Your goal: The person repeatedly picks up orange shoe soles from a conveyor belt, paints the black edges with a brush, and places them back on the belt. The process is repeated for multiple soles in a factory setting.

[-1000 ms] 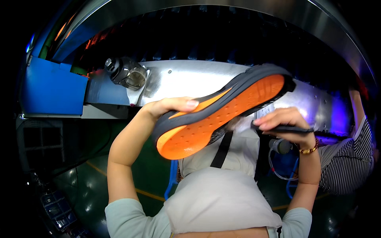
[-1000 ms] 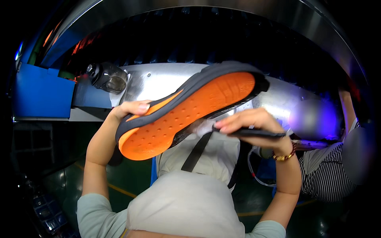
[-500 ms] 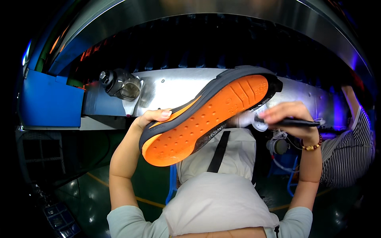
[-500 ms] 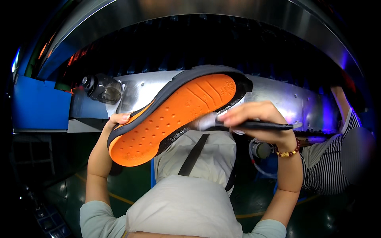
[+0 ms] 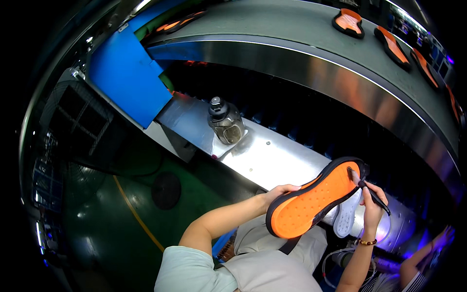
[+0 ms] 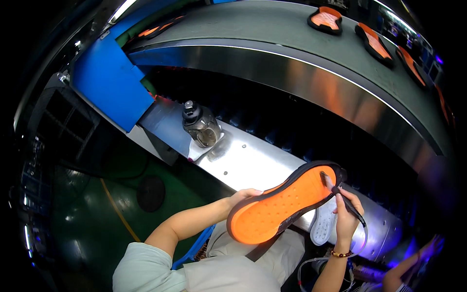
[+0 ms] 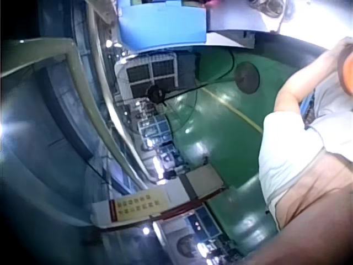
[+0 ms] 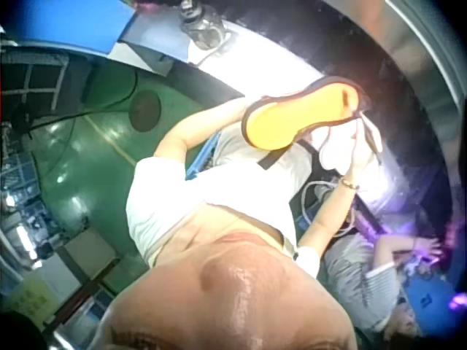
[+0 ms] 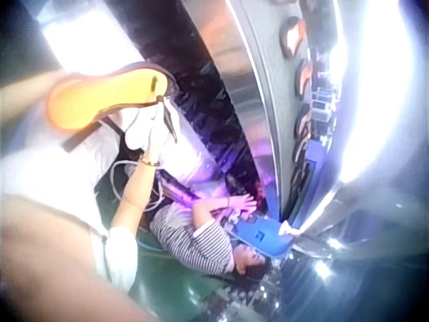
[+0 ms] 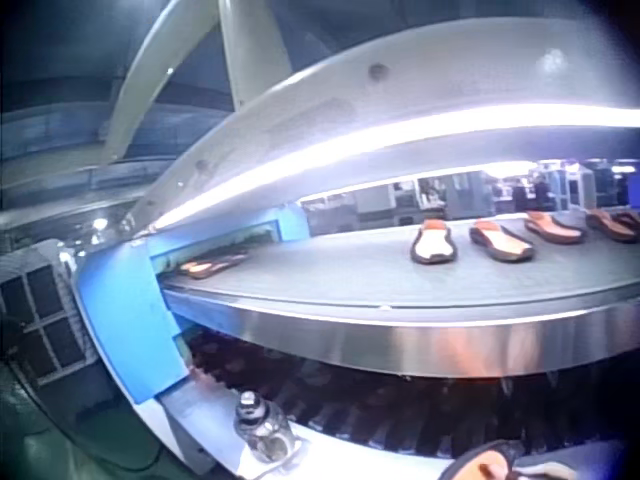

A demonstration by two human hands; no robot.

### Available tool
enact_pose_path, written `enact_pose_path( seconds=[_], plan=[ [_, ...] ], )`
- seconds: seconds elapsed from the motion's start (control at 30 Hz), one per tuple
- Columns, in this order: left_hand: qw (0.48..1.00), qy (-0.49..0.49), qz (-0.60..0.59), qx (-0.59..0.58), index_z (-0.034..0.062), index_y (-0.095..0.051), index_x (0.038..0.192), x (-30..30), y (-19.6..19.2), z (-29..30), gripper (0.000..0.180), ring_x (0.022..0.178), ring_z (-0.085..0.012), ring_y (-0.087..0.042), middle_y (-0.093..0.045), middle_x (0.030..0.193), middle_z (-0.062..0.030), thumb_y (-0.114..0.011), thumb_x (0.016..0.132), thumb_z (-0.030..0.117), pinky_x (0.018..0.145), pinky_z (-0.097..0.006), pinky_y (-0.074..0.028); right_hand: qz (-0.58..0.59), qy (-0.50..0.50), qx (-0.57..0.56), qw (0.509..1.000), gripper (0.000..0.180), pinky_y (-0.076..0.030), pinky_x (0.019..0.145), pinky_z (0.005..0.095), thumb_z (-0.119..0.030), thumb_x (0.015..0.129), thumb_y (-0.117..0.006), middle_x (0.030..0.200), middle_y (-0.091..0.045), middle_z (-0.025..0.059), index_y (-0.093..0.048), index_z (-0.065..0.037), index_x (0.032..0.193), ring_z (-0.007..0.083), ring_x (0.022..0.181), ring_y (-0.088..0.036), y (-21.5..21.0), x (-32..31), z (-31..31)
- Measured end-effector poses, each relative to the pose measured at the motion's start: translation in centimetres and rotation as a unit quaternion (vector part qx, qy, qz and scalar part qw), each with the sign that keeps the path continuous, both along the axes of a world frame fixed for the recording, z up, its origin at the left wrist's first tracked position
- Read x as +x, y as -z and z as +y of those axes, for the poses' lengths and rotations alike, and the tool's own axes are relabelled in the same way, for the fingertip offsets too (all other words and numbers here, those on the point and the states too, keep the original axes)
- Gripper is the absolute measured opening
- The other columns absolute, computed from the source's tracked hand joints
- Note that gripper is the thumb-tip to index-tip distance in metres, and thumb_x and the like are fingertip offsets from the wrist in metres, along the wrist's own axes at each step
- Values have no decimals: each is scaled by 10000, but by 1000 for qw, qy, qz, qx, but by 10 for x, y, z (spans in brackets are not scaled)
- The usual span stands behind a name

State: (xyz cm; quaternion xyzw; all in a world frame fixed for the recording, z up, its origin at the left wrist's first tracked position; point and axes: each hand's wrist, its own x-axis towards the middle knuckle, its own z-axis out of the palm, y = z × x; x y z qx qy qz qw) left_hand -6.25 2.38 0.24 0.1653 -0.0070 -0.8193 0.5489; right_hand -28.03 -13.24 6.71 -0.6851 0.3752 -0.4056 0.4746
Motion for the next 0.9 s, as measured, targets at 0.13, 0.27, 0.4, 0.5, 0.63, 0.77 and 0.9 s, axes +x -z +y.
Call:
enact_pose_path(
  seconds=[0.13, 0.27, 0.4, 0.5, 0.63, 0.77, 0.9],
  plan=[
    [979, -25, -45, -198, -37, -454, 1145, 15, 18, 29, 462, 963, -200, -553, -529, 1100, -177, -509, 788, 252, 851, -285, -436, -109, -102, -6, 989, 149, -365, 438, 164, -62, 771, -573, 835, -606, 126, -554, 28, 889, 68, 477, -472, -5, -23, 16],
    [930, -65, -70, -354, -35, -395, 1196, 35, -70, 39, 532, 1077, -247, -456, -438, 1209, -181, -502, 775, 272, 907, -326, -378, -338, -110, 38, 934, 357, -294, 406, 174, -246, 786, -609, 991, -570, 182, -466, -3, 1004, 57, 384, -369, 4, -70, 12],
    [884, -170, -92, -426, -34, -339, 1227, 113, -141, 0, 623, 1125, -310, -379, -398, 1228, -186, -489, 779, 372, 920, -403, -356, -360, -61, 155, 918, 207, -312, 432, 182, -167, 870, -478, 1039, -556, 157, -484, -30, 1025, 54, 439, -400, 23, -83, 5],
    [848, -270, -83, -449, -33, -297, 1251, 207, -202, -38, 695, 1160, -357, -322, -368, 1241, -189, -479, 781, 446, 929, -460, -340, -358, 9, 218, 908, 189, -331, 437, 186, -157, 871, -472, 1002, -565, 138, -497, -37, 1016, 71, 451, -407, 39, -76, 5],
    [746, -595, 193, -229, -9, -130, 1318, 302, -232, -110, 881, 1122, -378, -387, -250, 1327, -187, -286, 764, 658, 903, -489, -376, -357, 65, 272, 891, 186, -346, 445, 196, -135, 857, -487, 885, -574, 93, -498, -25, 1007, 85, 470, -414, 49, -65, 12],
    [767, -613, -162, -97, 35, -251, 1288, 262, -245, -205, 697, 998, -272, -498, -326, 1276, -158, -422, 788, 489, 799, -379, -438, -338, 127, 302, 882, 193, -391, 471, 206, -160, 861, -488, 825, -566, 51, -504, -55, 1022, 90, 521, -477, 70, -78, 22],
    [720, -373, -577, -101, 6, -294, 1274, 179, -262, -287, 703, 1114, -290, -428, -332, 1281, -192, -577, 740, 365, 880, -377, -392, -330, 138, 294, 886, 249, -462, 575, 229, -96, 818, -545, 902, -575, 103, -487, -13, 1045, 136, 659, -549, 84, -85, 29]
  ],
)
